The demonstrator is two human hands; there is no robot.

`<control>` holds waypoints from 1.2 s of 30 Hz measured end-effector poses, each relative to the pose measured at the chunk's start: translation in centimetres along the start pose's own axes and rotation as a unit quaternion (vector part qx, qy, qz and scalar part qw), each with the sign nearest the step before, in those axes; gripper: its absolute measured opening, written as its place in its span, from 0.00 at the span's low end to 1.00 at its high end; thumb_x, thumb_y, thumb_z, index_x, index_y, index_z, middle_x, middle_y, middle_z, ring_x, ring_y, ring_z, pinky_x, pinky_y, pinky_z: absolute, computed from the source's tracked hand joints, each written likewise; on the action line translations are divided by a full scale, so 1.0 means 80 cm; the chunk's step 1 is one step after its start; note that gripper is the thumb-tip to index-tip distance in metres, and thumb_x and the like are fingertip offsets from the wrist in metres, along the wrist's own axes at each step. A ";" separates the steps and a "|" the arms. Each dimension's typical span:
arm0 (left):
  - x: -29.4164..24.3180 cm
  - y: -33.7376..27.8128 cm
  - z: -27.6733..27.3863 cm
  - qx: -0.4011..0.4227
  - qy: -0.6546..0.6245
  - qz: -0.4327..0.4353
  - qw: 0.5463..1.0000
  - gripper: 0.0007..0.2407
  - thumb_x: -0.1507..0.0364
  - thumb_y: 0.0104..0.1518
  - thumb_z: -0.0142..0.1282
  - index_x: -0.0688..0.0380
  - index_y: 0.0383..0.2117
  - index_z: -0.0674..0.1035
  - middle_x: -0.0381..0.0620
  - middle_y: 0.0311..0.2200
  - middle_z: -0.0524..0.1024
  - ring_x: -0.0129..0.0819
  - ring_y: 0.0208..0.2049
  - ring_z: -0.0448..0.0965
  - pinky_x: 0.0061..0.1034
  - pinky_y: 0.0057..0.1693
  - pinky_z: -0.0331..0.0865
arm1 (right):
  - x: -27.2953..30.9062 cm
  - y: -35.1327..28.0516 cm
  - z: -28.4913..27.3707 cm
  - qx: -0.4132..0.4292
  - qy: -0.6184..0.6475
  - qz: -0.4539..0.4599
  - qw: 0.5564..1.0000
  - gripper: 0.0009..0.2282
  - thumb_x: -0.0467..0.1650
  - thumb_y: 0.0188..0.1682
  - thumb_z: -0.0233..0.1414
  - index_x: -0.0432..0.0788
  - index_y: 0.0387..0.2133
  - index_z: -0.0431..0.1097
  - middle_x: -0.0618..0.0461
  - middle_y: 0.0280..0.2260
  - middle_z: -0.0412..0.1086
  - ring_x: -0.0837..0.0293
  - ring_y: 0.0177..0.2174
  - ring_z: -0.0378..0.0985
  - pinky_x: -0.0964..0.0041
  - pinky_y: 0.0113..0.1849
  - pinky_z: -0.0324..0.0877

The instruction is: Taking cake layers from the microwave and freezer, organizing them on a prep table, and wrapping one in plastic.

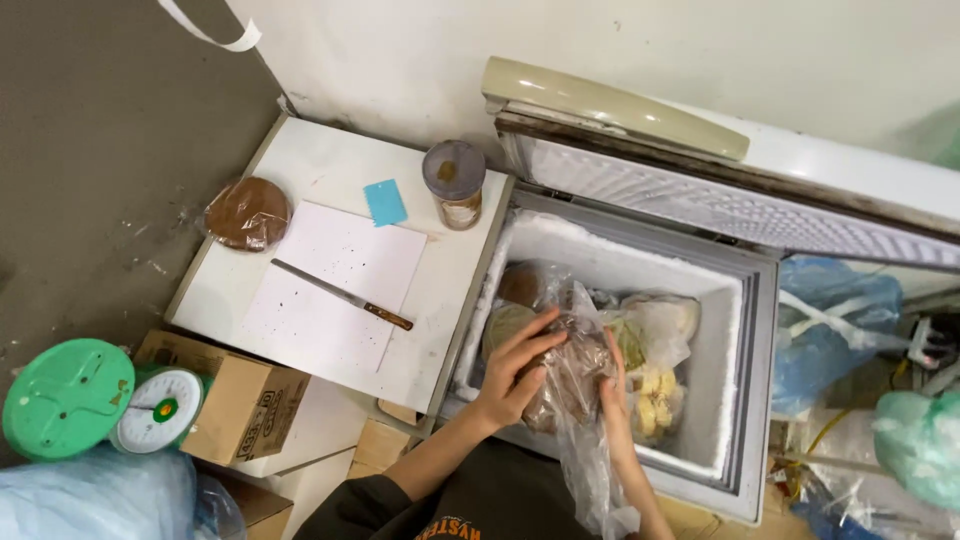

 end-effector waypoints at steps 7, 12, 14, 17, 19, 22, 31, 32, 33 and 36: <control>0.014 -0.015 -0.010 -0.018 -0.013 -0.045 0.999 0.28 0.58 0.64 0.55 0.63 0.66 0.70 0.60 0.73 0.59 0.53 0.74 0.59 0.38 0.76 0.54 | -0.029 -0.003 -0.012 0.017 -0.021 0.023 0.999 0.39 0.43 0.47 0.52 0.47 0.70 0.43 0.39 0.67 0.52 0.40 0.61 0.64 0.46 0.58 0.66; 0.107 -0.071 0.005 0.022 -0.241 -0.205 0.948 0.42 0.63 0.40 0.76 0.64 0.65 0.65 0.52 0.59 0.70 0.43 0.61 0.70 0.37 0.67 0.63 | 0.049 -0.001 -0.017 -0.019 -0.091 -0.087 0.992 0.40 0.34 0.40 0.60 0.45 0.69 0.50 0.43 0.70 0.49 0.44 0.63 0.59 0.45 0.57 0.65; 0.127 -0.089 0.005 0.031 -0.271 -0.197 0.942 0.41 0.64 0.40 0.78 0.66 0.63 0.69 0.52 0.57 0.74 0.41 0.59 0.74 0.37 0.67 0.66 | 0.043 0.001 -0.031 -0.018 -0.045 -0.055 0.997 0.43 0.33 0.32 0.64 0.46 0.66 0.52 0.48 0.69 0.51 0.45 0.58 0.65 0.43 0.51 0.72; 0.127 -0.095 -0.003 0.048 -0.259 -0.185 0.947 0.39 0.67 0.42 0.79 0.70 0.63 0.71 0.55 0.56 0.76 0.43 0.57 0.75 0.40 0.66 0.68 | 0.035 -0.005 -0.009 0.170 -0.091 -0.089 0.977 0.46 0.28 0.26 0.72 0.42 0.64 0.56 0.44 0.58 0.62 0.45 0.57 0.66 0.47 0.57 0.64; 0.119 -0.091 -0.001 0.076 -0.191 -0.245 0.948 0.39 0.66 0.42 0.77 0.65 0.63 0.69 0.54 0.55 0.75 0.44 0.58 0.76 0.38 0.65 0.69 | 0.018 0.004 -0.017 0.148 -0.187 -0.051 0.970 0.39 0.29 0.29 0.72 0.41 0.59 0.62 0.46 0.52 0.69 0.49 0.54 0.72 0.49 0.54 0.69; 0.106 -0.072 -0.017 0.057 -0.040 -0.247 0.966 0.38 0.69 0.47 0.73 0.61 0.66 0.64 0.52 0.62 0.67 0.43 0.64 0.66 0.38 0.66 0.62 | -0.028 0.032 -0.034 0.112 -0.226 0.039 0.967 0.37 0.28 0.28 0.69 0.42 0.57 0.64 0.49 0.52 0.71 0.51 0.52 0.73 0.51 0.53 0.71; 0.213 -0.209 -0.126 -0.181 -0.094 -0.334 0.920 0.15 0.73 0.63 0.56 0.64 0.55 0.73 0.53 0.56 0.76 0.38 0.59 0.75 0.29 0.63 0.67 | -0.240 0.127 -0.083 0.247 -0.529 0.116 0.803 0.39 0.36 0.32 0.68 0.44 0.60 0.61 0.44 0.48 0.75 0.51 0.43 0.80 0.59 0.47 0.73; 0.204 -0.212 -0.132 -0.190 -0.090 -0.336 0.918 0.15 0.73 0.63 0.56 0.64 0.55 0.73 0.53 0.56 0.76 0.38 0.59 0.75 0.29 0.63 0.67 | -0.263 0.128 -0.063 0.256 -0.528 0.114 0.802 0.39 0.36 0.32 0.68 0.44 0.60 0.61 0.44 0.48 0.75 0.51 0.43 0.80 0.59 0.47 0.73; 0.201 -0.221 -0.138 -0.199 -0.071 -0.371 0.904 0.15 0.73 0.62 0.56 0.63 0.55 0.73 0.51 0.56 0.76 0.38 0.56 0.76 0.29 0.61 0.69 | -0.296 0.123 -0.046 0.300 -0.583 0.136 0.743 0.35 0.40 0.35 0.66 0.47 0.60 0.63 0.45 0.47 0.76 0.52 0.43 0.81 0.58 0.48 0.74; 0.184 -0.243 -0.153 -0.229 -0.043 -0.406 0.884 0.15 0.72 0.62 0.55 0.62 0.54 0.74 0.50 0.55 0.77 0.37 0.54 0.78 0.29 0.60 0.69 | -0.381 0.114 -0.002 0.364 -0.602 0.127 0.699 0.31 0.41 0.39 0.64 0.49 0.58 0.66 0.45 0.48 0.76 0.49 0.45 0.80 0.55 0.49 0.74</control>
Point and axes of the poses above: each hand's wrist, its own y-axis towards the middle knuckle, its own z-axis out of the palm, x = y × z, the point moved 10 cm from there along y, towards the middle knuckle
